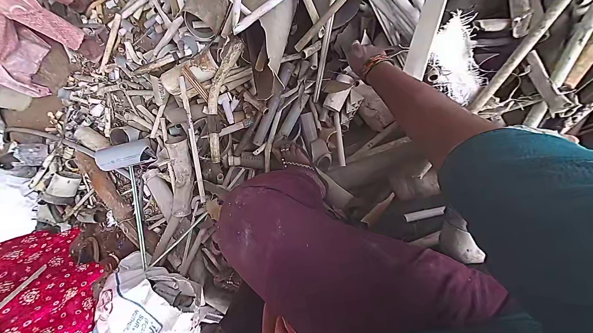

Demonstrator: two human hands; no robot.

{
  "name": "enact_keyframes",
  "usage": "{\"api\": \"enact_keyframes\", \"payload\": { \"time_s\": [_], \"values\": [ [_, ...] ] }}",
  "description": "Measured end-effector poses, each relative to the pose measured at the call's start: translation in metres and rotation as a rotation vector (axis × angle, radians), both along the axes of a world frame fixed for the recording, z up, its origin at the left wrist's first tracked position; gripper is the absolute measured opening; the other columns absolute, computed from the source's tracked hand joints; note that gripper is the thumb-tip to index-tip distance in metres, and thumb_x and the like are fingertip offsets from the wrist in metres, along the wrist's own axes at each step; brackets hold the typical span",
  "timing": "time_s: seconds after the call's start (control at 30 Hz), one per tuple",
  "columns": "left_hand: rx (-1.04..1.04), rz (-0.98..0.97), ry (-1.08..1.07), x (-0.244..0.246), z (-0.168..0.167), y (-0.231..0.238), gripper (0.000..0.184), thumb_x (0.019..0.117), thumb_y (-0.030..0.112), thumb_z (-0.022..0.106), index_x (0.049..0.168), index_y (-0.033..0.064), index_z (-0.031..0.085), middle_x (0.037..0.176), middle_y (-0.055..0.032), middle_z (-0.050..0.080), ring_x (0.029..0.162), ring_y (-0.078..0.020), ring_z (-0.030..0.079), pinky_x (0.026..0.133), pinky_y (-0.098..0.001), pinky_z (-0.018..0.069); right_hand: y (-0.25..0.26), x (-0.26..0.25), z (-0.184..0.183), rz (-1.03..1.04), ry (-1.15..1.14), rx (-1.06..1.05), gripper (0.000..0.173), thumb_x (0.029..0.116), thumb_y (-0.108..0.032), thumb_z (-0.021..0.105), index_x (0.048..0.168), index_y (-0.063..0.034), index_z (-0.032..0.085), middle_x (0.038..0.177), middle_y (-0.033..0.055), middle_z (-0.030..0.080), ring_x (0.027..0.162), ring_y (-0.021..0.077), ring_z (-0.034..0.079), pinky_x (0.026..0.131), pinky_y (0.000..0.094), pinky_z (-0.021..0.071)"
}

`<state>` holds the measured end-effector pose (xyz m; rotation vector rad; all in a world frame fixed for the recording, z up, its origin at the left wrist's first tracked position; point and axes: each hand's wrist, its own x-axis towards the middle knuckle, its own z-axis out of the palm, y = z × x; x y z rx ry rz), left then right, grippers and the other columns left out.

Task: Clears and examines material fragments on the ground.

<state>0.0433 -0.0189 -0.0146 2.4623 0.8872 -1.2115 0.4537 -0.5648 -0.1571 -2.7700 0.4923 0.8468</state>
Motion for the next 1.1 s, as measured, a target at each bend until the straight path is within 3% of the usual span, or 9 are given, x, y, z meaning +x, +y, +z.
{"api": "enact_keyframes", "payload": {
  "time_s": [0.3, 0.47, 0.63, 0.67, 0.8, 0.87, 0.93, 1.0, 1.1],
  "values": [
    [-0.104, 0.081, -0.112, -0.006, 0.000, 0.003, 0.036, 0.1099, 0.018, 0.044, 0.136, -0.0028, 0.057, 0.129, -0.0254, 0.064, 0.123, -0.0365, 0.062, 0.110, -0.0507, 0.0439, 0.023, -0.040, 0.059, -0.014, -0.137, -0.046, 0.036, 0.1025, -0.002, 0.050, 0.133, 0.0179, 0.049, 0.133, 0.0418, 0.055, 0.126, 0.0581, 0.055, 0.096, 0.0725, 0.0459],
    [-0.225, 0.259, -0.354, -0.008, 0.011, 0.000, 0.036, 0.1096, 0.016, 0.046, 0.137, -0.0043, 0.056, 0.125, -0.0247, 0.065, 0.114, -0.0345, 0.066, 0.105, -0.0478, 0.0471, 0.059, -0.108, 0.130, 0.002, -0.349, 0.028, 0.035, 0.0995, -0.001, 0.054, 0.128, 0.0197, 0.054, 0.138, 0.0455, 0.049, 0.133, 0.0611, 0.046, 0.105, 0.0736, 0.0377],
    [-0.332, 0.264, -0.604, -0.004, 0.029, 0.011, 0.034, 0.1081, 0.015, 0.048, 0.134, -0.0053, 0.058, 0.126, -0.0267, 0.064, 0.116, -0.0367, 0.064, 0.105, -0.0516, 0.0463, 0.099, -0.138, 0.206, 0.137, -0.570, 0.169, 0.042, 0.1027, -0.018, 0.054, 0.133, 0.0106, 0.056, 0.135, 0.0430, 0.053, 0.130, 0.0611, 0.048, 0.104, 0.0781, 0.0341],
    [-0.339, 0.245, -0.628, 0.001, 0.033, 0.014, 0.036, 0.1083, 0.017, 0.048, 0.136, -0.0046, 0.058, 0.131, -0.0266, 0.063, 0.120, -0.0376, 0.063, 0.108, -0.0528, 0.0443, 0.111, -0.140, 0.224, 0.187, -0.633, 0.235, 0.041, 0.1042, -0.018, 0.050, 0.134, 0.0097, 0.055, 0.133, 0.0422, 0.055, 0.127, 0.0593, 0.052, 0.103, 0.0765, 0.0355],
    [-0.395, 0.244, -0.810, 0.012, 0.054, 0.011, 0.035, 0.1087, 0.016, 0.048, 0.135, -0.0046, 0.058, 0.130, -0.0242, 0.064, 0.123, -0.0338, 0.061, 0.110, -0.0488, 0.0425, 0.176, -0.163, 0.301, 0.354, -0.874, 0.489, 0.041, 0.1066, -0.029, 0.045, 0.136, -0.0040, 0.059, 0.123, 0.0202, 0.064, 0.092, 0.0186, 0.066, 0.088, 0.0400, 0.0535],
    [-0.470, 0.327, -0.937, 0.009, 0.048, 0.009, 0.037, 0.1092, 0.017, 0.046, 0.135, -0.0070, 0.056, 0.129, -0.0266, 0.063, 0.121, -0.0353, 0.062, 0.108, -0.0498, 0.0448, 0.217, -0.176, 0.329, 0.468, -0.947, 0.598, 0.039, 0.1051, -0.027, 0.050, 0.133, -0.0026, 0.064, 0.126, 0.0211, 0.066, 0.096, 0.0180, 0.065, 0.092, 0.0396, 0.0501],
    [-0.604, 0.432, -1.066, 0.001, 0.036, 0.007, 0.041, 0.1101, 0.020, 0.044, 0.140, -0.0065, 0.051, 0.133, -0.0258, 0.062, 0.120, -0.0325, 0.063, 0.106, -0.0469, 0.0478, 0.264, -0.191, 0.340, 0.540, -0.946, 0.693, 0.033, 0.1048, -0.023, 0.052, 0.129, -0.0050, 0.066, 0.114, 0.0133, 0.068, 0.077, 0.0081, 0.056, 0.074, 0.0311, 0.0473],
    [-0.754, 0.461, -1.159, -0.008, 0.030, 0.006, 0.052, 0.1095, 0.026, 0.044, 0.152, -0.0032, 0.038, 0.149, -0.0225, 0.051, 0.134, -0.0290, 0.054, 0.112, -0.0430, 0.0425, 0.313, -0.204, 0.338, 0.559, -0.849, 0.839, 0.025, 0.1033, -0.017, 0.056, 0.124, -0.0069, 0.066, 0.099, 0.0026, 0.067, 0.066, -0.0007, 0.052, 0.062, 0.0214, 0.0455],
    [-0.874, 0.471, -1.256, -0.016, 0.033, 0.002, 0.062, 0.1069, 0.026, 0.046, 0.158, -0.0027, 0.025, 0.159, -0.0221, 0.039, 0.146, -0.0275, 0.040, 0.118, -0.0413, 0.0339, 0.375, -0.218, 0.321, 0.469, -0.636, 0.966, 0.020, 0.1022, -0.012, 0.061, 0.120, -0.0050, 0.068, 0.088, 0.0013, 0.062, 0.062, 0.0004, 0.047, 0.058, 0.0200, 0.0417]
  ]
}}
